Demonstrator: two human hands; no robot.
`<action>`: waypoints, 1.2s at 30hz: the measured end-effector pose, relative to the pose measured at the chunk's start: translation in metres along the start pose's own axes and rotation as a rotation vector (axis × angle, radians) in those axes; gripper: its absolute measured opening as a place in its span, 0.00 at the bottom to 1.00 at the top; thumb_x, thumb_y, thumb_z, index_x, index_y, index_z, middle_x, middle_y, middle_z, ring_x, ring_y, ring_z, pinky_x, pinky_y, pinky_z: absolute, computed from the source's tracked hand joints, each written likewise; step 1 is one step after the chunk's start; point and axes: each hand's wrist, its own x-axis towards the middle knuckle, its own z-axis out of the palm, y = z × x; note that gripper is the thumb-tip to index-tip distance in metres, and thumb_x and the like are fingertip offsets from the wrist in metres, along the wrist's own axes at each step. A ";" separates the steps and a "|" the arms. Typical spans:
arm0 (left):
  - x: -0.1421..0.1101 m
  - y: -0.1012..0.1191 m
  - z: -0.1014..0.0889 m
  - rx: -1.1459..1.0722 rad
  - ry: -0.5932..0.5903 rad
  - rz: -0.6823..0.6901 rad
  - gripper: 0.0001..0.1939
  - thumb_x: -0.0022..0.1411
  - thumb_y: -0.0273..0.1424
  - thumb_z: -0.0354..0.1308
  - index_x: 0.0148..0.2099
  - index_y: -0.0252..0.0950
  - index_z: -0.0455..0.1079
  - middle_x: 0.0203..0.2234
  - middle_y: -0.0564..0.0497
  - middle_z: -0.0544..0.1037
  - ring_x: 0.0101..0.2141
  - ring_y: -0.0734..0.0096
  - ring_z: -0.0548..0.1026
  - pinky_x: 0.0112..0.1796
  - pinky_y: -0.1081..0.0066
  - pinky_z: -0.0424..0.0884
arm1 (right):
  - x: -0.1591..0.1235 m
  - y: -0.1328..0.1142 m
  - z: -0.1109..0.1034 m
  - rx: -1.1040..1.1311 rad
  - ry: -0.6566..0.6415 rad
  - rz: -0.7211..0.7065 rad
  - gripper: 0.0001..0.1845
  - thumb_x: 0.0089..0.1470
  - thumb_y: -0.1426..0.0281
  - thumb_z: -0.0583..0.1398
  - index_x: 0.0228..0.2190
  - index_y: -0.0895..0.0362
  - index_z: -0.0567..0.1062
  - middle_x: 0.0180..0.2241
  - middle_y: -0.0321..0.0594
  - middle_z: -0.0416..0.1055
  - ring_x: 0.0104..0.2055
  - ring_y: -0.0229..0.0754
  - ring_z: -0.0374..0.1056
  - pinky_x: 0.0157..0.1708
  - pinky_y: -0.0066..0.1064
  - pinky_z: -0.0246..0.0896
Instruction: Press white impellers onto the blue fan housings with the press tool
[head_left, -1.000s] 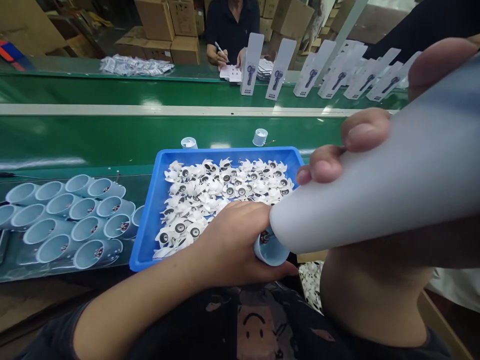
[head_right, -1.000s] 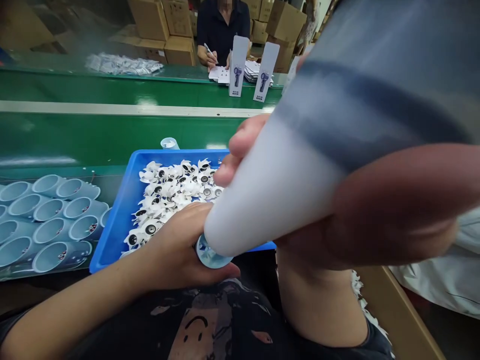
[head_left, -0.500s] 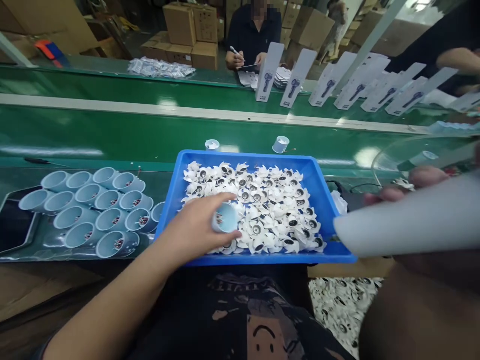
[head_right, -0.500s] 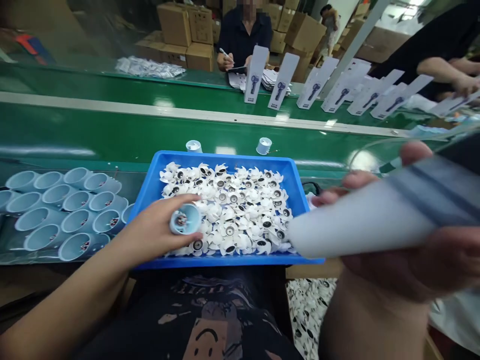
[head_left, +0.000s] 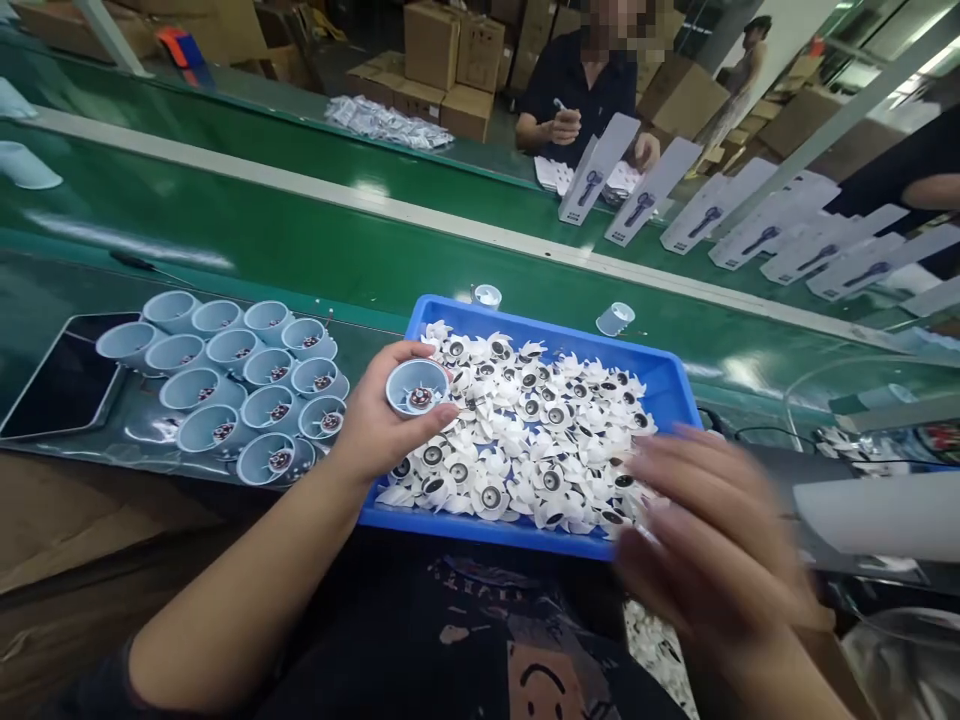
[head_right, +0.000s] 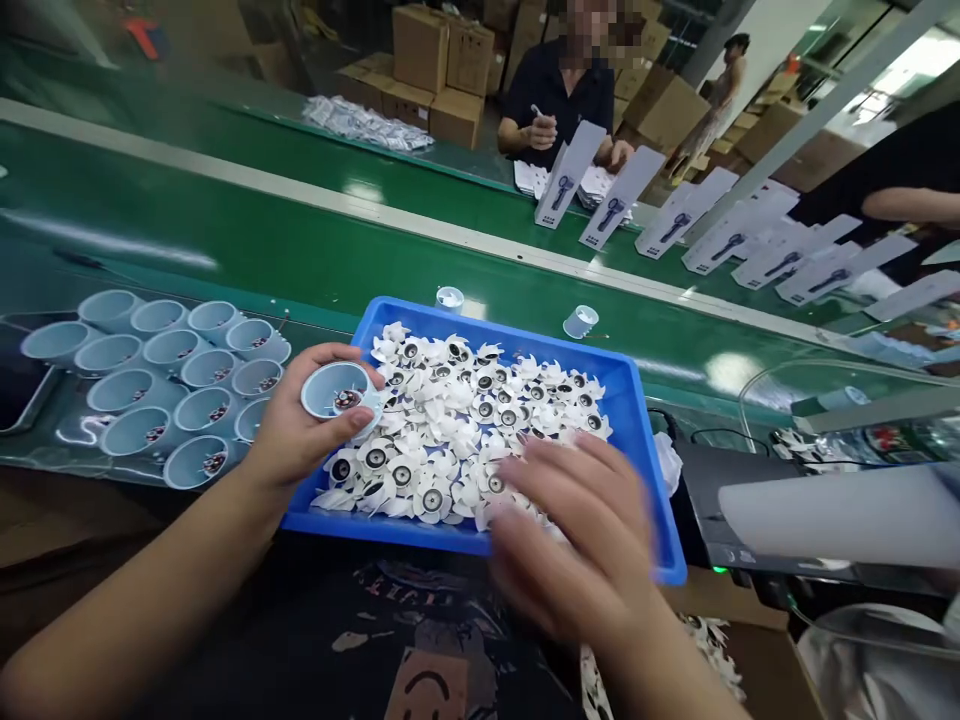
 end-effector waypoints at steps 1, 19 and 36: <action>0.000 -0.001 -0.001 0.005 0.017 -0.003 0.30 0.47 0.38 0.71 0.50 0.40 0.63 0.35 0.50 0.77 0.34 0.67 0.75 0.37 0.67 0.70 | 0.012 -0.001 0.012 -0.039 -0.119 -0.017 0.13 0.62 0.62 0.60 0.42 0.60 0.75 0.43 0.43 0.72 0.45 0.42 0.70 0.46 0.40 0.71; -0.031 0.033 -0.021 0.222 -0.250 0.023 0.33 0.51 0.33 0.63 0.60 0.44 0.59 0.46 0.45 0.76 0.42 0.57 0.77 0.42 0.58 0.74 | 0.082 -0.006 0.063 -0.221 -0.679 0.459 0.10 0.60 0.69 0.60 0.42 0.60 0.72 0.44 0.45 0.68 0.45 0.44 0.67 0.48 0.44 0.65; -0.034 0.039 0.018 0.617 -0.283 0.485 0.19 0.58 0.35 0.61 0.50 0.38 0.64 0.44 0.46 0.78 0.45 0.59 0.76 0.48 0.60 0.70 | 0.029 -0.060 -0.008 0.287 -0.307 -0.153 0.10 0.59 0.75 0.58 0.43 0.54 0.74 0.39 0.41 0.65 0.38 0.39 0.65 0.38 0.31 0.64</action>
